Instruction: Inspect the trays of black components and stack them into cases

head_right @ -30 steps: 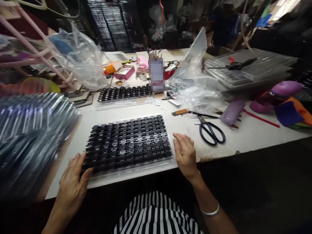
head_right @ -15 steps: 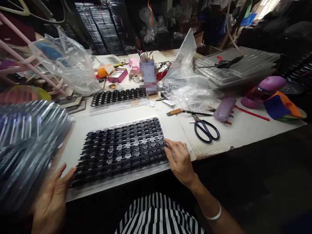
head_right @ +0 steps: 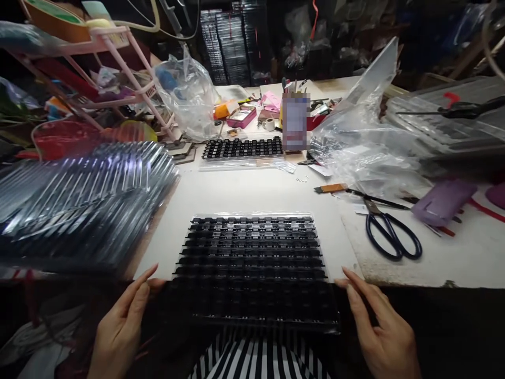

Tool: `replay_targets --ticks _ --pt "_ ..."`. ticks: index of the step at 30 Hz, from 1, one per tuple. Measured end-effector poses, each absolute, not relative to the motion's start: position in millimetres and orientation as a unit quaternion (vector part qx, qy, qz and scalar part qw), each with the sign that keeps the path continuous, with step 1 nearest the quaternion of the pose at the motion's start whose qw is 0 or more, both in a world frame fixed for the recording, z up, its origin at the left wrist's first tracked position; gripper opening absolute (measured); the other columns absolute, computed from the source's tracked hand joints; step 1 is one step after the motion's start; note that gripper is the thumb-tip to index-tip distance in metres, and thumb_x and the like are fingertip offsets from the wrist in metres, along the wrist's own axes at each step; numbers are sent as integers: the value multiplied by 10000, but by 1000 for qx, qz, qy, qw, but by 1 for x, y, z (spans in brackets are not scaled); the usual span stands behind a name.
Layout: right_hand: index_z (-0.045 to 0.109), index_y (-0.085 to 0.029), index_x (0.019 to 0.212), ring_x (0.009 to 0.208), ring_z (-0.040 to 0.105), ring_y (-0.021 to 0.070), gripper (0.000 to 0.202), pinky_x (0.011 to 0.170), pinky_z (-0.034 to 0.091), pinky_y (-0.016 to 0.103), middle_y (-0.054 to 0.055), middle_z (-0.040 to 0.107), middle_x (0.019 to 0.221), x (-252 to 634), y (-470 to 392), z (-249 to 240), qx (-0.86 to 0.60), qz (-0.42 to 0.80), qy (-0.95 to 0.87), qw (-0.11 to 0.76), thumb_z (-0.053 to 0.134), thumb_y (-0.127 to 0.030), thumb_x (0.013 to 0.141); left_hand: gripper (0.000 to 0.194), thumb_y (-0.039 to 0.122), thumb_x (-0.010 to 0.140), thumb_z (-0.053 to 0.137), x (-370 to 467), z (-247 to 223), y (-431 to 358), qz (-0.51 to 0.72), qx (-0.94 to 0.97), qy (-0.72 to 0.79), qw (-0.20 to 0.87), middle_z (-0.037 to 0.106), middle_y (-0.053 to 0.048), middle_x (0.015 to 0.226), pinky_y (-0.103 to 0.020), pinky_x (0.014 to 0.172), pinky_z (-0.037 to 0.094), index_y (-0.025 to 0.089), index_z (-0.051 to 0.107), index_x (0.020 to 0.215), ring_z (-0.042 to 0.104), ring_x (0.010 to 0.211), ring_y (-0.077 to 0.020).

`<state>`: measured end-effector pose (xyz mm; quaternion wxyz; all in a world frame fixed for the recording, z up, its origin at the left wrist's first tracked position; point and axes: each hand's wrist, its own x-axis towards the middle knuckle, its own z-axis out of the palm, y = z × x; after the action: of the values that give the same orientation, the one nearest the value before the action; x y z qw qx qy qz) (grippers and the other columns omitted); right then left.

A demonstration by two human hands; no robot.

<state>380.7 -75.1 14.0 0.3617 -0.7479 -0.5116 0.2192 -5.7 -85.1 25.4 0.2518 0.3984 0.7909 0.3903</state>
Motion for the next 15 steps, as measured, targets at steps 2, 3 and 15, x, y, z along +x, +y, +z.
replay_targets --ticks 2,3,15 --pt "647 -278 1163 852 683 243 501 402 499 217 52 723 954 384 -78 10 -772 254 -466 349 562 -585 777 594 609 750 579 -11 25 -86 407 340 795 295 695 -43 935 -356 879 480 244 599 1219 639 903 -245" --pt "630 -276 1193 783 686 228 536 448 525 227 51 724 927 385 -79 9 -770 293 -448 346 575 -593 765 617 598 733 609 -12 26 -87 423 306 781 343 693 -45 917 -341 815 507 241 583 1236 645 858 -237" --pt "745 -293 933 898 685 222 207 778 579 305 -6 749 892 365 -21 35 -619 549 -271 492 727 -305 727 471 374 712 691 -9 23 -49 524 195 656 507 727 -41 997 -452 889 521 249 649 1164 610 1079 -325"
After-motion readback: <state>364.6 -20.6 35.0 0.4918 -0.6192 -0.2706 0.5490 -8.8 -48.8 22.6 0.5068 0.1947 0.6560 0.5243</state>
